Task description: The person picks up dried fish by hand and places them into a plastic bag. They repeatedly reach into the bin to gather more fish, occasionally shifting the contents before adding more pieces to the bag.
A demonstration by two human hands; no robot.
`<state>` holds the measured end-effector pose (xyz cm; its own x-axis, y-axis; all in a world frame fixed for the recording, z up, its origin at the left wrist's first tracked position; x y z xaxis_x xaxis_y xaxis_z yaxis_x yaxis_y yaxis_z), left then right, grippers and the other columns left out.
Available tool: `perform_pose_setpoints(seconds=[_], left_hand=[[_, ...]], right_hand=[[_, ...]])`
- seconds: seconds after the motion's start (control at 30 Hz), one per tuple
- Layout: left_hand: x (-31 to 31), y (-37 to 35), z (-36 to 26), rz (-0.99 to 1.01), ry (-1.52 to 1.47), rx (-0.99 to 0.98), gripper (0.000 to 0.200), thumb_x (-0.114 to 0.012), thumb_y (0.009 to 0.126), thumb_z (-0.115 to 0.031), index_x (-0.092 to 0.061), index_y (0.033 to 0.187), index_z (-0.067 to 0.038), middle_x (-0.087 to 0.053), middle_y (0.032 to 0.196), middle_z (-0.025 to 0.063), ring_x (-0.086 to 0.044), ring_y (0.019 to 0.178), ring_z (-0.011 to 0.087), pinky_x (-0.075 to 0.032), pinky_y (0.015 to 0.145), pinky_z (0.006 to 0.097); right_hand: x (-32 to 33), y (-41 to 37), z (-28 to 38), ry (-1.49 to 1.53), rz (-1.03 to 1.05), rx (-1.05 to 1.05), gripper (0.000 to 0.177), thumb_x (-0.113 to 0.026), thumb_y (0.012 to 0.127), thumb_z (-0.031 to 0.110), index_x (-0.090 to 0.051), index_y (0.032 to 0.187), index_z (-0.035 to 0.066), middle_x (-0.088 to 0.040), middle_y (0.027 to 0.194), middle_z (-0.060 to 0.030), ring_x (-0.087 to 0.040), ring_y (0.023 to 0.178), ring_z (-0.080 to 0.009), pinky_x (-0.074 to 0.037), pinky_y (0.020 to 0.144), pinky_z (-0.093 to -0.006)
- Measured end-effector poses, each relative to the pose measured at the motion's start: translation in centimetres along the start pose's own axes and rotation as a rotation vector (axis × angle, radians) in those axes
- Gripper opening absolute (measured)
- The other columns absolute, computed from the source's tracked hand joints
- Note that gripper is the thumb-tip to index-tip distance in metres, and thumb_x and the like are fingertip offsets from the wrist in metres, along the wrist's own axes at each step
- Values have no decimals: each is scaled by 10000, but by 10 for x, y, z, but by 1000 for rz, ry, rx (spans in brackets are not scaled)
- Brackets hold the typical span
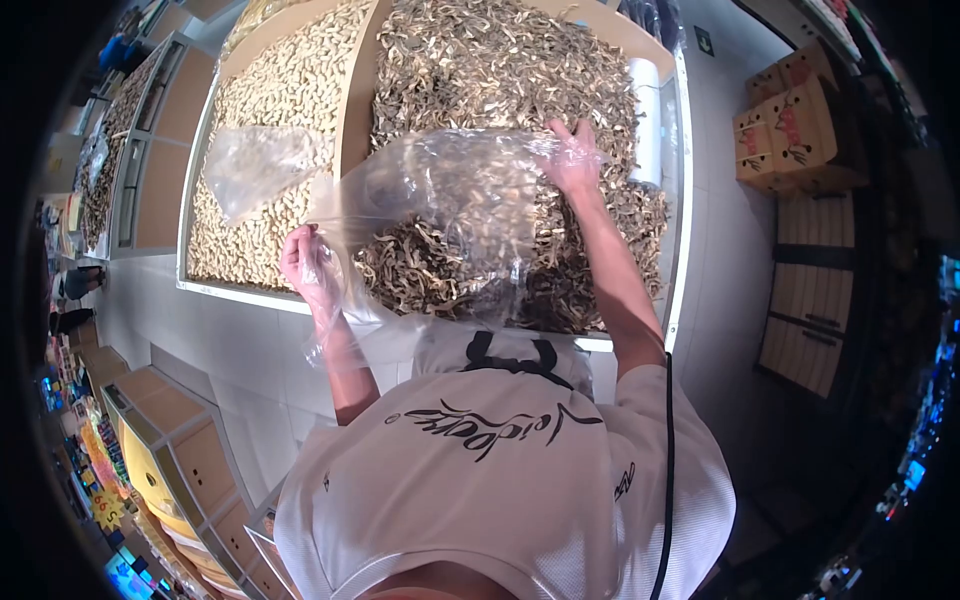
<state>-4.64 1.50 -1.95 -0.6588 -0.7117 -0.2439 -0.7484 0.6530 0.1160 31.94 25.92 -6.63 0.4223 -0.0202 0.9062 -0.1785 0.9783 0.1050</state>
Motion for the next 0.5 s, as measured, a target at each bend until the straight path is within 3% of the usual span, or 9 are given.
perform_pose_setpoints(seconds=[0.07,0.1,0.23,0.37,0.5], left_hand=[[-3,1,1,4,0,16,158,-650,989,-153,-684,974,1,-649,795,12,-496,612,45,-389,541,202],[-4,1,0,15,-8,18,155,-650,990,-145,-684,976,6,-636,791,3,-478,612,38,-368,543,198],[-14,-2,-5,38,-17,39,151,-644,994,-129,-684,984,17,-616,796,-13,-450,617,25,-332,548,189],[-12,-1,1,81,-9,44,154,-637,998,-128,-685,986,17,-636,817,0,-479,630,29,-350,555,185],[-18,-3,1,63,25,59,144,-632,995,-117,-686,988,17,-646,794,15,-505,623,46,-371,557,189]], right_hand=[[8,0,-20,-20,16,-52,598,-843,738,414,-619,1268,252,-528,1202,-192,-573,1134,-429,-507,964,-561],[11,-1,-28,48,67,-153,625,-856,718,356,-618,1282,233,-526,1288,-223,-555,1194,-446,-489,1013,-547],[30,-21,-50,-85,-11,-225,681,-863,689,315,-616,1314,204,-502,1395,-254,-539,1263,-424,-481,1047,-498],[43,-47,-69,14,74,-380,641,-849,692,317,-630,1285,212,-546,1304,-221,-561,1214,-414,-488,1007,-510],[46,-80,-83,1,4,-420,613,-844,685,304,-644,1258,216,-561,1290,-180,-595,1159,-390,-500,987,-509]])
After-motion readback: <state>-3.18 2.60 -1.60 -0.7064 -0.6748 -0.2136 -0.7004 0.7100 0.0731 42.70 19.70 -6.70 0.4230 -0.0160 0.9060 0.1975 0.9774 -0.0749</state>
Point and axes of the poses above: each hand's wrist, its own y-axis towards the middle knuckle, its own x-axis out of the back of the hand, z = x × y, the point moved 3 cm from there along y, towards the middle knuckle
